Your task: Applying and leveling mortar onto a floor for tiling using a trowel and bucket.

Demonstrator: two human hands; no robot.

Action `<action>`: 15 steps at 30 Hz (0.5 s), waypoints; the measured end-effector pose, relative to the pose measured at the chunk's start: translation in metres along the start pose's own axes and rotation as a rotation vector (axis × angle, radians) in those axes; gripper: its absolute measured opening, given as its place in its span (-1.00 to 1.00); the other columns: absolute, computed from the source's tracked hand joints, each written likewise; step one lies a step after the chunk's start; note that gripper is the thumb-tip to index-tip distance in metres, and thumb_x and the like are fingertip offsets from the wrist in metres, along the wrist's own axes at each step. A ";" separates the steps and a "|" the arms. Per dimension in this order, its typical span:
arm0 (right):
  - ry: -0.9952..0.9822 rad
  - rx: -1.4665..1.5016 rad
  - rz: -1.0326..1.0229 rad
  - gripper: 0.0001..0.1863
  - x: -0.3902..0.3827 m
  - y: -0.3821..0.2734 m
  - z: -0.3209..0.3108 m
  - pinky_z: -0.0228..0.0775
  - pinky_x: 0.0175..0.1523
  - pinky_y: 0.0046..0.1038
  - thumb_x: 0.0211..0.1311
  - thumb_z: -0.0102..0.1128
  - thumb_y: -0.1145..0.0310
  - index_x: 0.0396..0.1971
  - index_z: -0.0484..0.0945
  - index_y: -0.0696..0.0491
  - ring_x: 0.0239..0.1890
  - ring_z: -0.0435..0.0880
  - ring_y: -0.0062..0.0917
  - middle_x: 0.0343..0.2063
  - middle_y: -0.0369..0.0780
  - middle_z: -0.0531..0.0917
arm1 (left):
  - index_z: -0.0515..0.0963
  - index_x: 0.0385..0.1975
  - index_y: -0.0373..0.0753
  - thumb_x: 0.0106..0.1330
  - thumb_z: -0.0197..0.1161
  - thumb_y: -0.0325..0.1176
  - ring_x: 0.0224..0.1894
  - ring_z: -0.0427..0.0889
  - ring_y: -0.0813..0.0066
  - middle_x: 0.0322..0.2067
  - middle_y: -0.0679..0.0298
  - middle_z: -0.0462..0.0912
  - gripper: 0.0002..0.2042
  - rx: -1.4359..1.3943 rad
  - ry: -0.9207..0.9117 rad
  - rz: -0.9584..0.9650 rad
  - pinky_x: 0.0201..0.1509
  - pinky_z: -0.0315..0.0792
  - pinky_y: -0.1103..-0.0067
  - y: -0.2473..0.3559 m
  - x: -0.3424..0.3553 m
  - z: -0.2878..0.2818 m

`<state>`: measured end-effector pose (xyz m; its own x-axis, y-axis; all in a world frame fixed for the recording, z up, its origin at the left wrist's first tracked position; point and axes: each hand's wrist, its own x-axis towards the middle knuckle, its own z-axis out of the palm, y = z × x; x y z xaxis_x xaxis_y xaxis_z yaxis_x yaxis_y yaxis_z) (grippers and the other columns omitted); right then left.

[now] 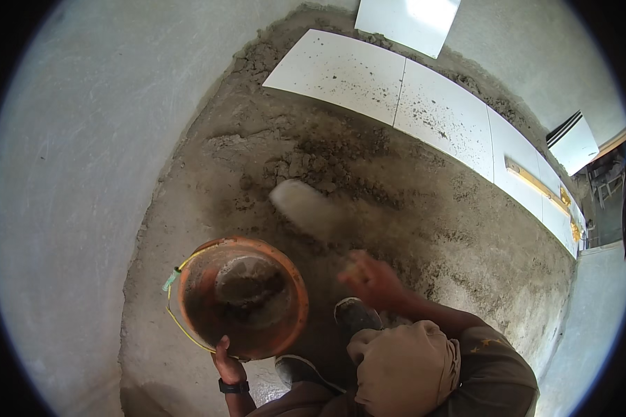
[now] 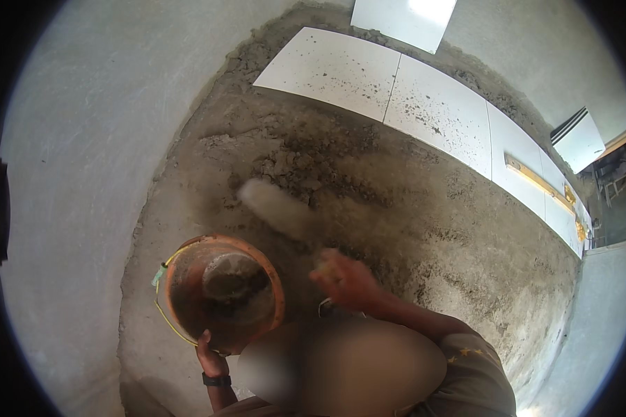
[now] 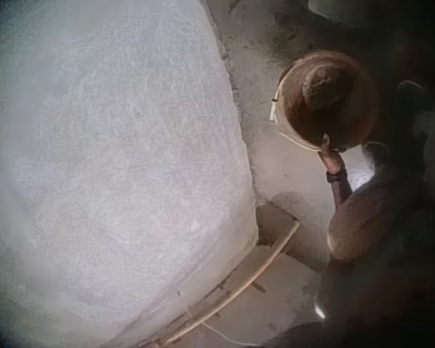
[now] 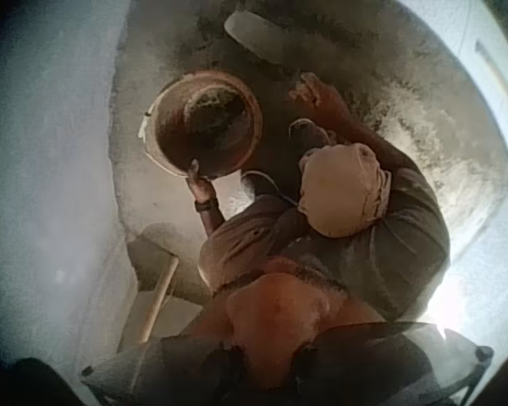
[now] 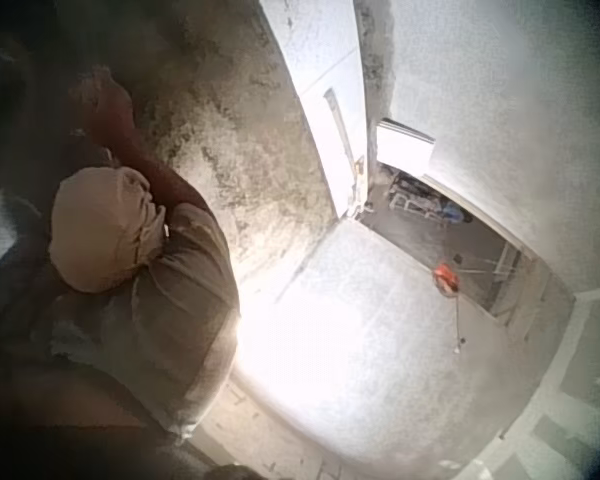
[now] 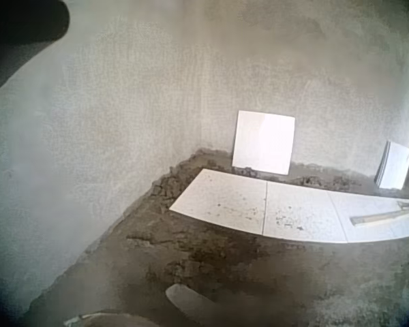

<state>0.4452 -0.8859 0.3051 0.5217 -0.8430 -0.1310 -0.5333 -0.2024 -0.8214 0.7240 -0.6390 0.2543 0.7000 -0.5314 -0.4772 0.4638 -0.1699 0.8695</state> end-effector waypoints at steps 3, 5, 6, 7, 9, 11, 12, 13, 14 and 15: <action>0.095 -0.144 0.063 -0.49 -0.043 0.089 -0.017 0.47 -0.22 -0.25 0.28 0.15 0.05 -0.01 0.40 0.17 -0.33 0.64 -0.18 -0.40 -0.05 0.61 | 0.37 0.13 -0.37 0.11 0.25 -0.20 0.09 0.45 0.31 0.06 0.19 0.48 -0.41 -0.012 0.026 -0.063 0.21 0.27 0.40 -0.006 0.006 -0.007; 0.087 -0.087 0.374 -0.54 -0.107 0.133 -0.042 0.42 -0.25 -0.29 0.28 0.14 0.04 -0.08 0.41 0.15 -0.36 0.54 -0.34 -0.46 -0.14 0.54 | 0.39 0.10 -0.37 0.12 0.24 -0.23 0.07 0.45 0.34 0.02 0.20 0.49 -0.45 -0.002 0.015 -0.020 0.19 0.29 0.41 0.000 0.003 0.003; 0.123 -0.043 0.557 -0.55 -0.135 0.136 -0.054 0.39 -0.35 -0.40 0.26 0.17 0.02 -0.14 0.42 0.13 -0.46 0.48 -0.60 -0.53 -0.29 0.49 | 0.39 0.10 -0.37 0.12 0.24 -0.23 0.07 0.45 0.34 0.02 0.20 0.49 -0.45 0.001 0.023 -0.029 0.19 0.29 0.41 -0.002 0.001 0.000; 0.091 -0.012 0.704 -0.63 -0.151 0.110 -0.066 0.41 -0.32 -0.32 0.30 0.09 0.10 -0.20 0.43 0.14 -0.45 0.53 -0.48 -0.54 -0.20 0.52 | 0.41 0.08 -0.34 0.15 0.22 -0.18 0.04 0.48 0.34 -0.01 0.23 0.51 -0.48 0.006 0.036 -0.011 0.15 0.32 0.42 -0.004 0.002 -0.005; 0.114 0.027 0.941 -0.71 -0.180 0.088 -0.078 0.43 -0.32 -0.25 0.31 0.04 0.19 -0.32 0.43 0.16 -0.46 0.57 -0.40 -0.59 -0.12 0.55 | 0.43 0.07 -0.31 0.19 0.21 -0.13 0.01 0.51 0.35 -0.04 0.25 0.54 -0.50 0.004 0.046 -0.004 0.11 0.35 0.42 -0.005 0.002 -0.007; 0.163 0.035 0.923 -0.75 -0.224 0.116 -0.066 0.42 -0.34 -0.26 0.27 0.07 0.23 -0.39 0.42 0.14 -0.47 0.57 -0.41 -0.61 -0.12 0.53 | 0.40 0.09 -0.38 0.15 0.19 -0.18 0.05 0.47 0.31 0.00 0.20 0.50 -0.47 -0.012 0.021 -0.021 0.15 0.32 0.41 -0.001 0.004 0.000; 0.158 0.023 0.819 -0.77 -0.248 0.157 -0.050 0.41 -0.35 -0.25 0.26 0.08 0.24 -0.40 0.43 0.13 -0.46 0.58 -0.37 -0.60 -0.10 0.53 | 0.40 0.09 -0.38 0.15 0.19 -0.18 0.05 0.47 0.31 0.00 0.20 0.50 -0.47 -0.010 0.018 -0.027 0.15 0.32 0.41 0.000 0.005 0.004; 0.093 -0.095 0.370 -0.76 -0.248 0.178 -0.030 0.39 -0.32 -0.16 0.17 0.13 0.26 -0.30 0.45 0.12 -0.40 0.57 -0.17 -0.49 -0.06 0.53 | 0.40 0.09 -0.38 0.16 0.18 -0.16 0.05 0.47 0.30 0.00 0.19 0.50 -0.46 0.000 0.023 -0.032 0.15 0.33 0.41 0.002 0.005 0.007; 0.158 -0.033 0.506 -0.75 -0.250 0.196 -0.015 0.38 -0.28 -0.12 0.13 0.14 0.28 -0.25 0.45 0.09 -0.35 0.54 -0.09 -0.43 -0.04 0.51 | 0.40 0.09 -0.38 0.16 0.17 -0.15 0.05 0.48 0.29 0.01 0.19 0.50 -0.46 0.010 0.030 -0.035 0.15 0.33 0.40 0.003 0.005 0.009; 0.215 0.038 0.638 -0.72 -0.209 0.174 0.007 0.37 -0.24 -0.08 0.08 0.15 0.30 -0.20 0.45 0.05 -0.30 0.52 -0.01 -0.36 -0.01 0.49 | 0.40 0.09 -0.38 0.16 0.17 -0.15 0.05 0.48 0.29 0.01 0.19 0.50 -0.46 0.018 0.038 -0.032 0.15 0.33 0.40 0.003 0.003 0.006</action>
<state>0.2478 -0.7415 0.1856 -0.0341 -0.8729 -0.4867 -0.6670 0.3826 -0.6393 0.7243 -0.6457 0.2560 0.7053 -0.4939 -0.5086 0.4764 -0.2010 0.8559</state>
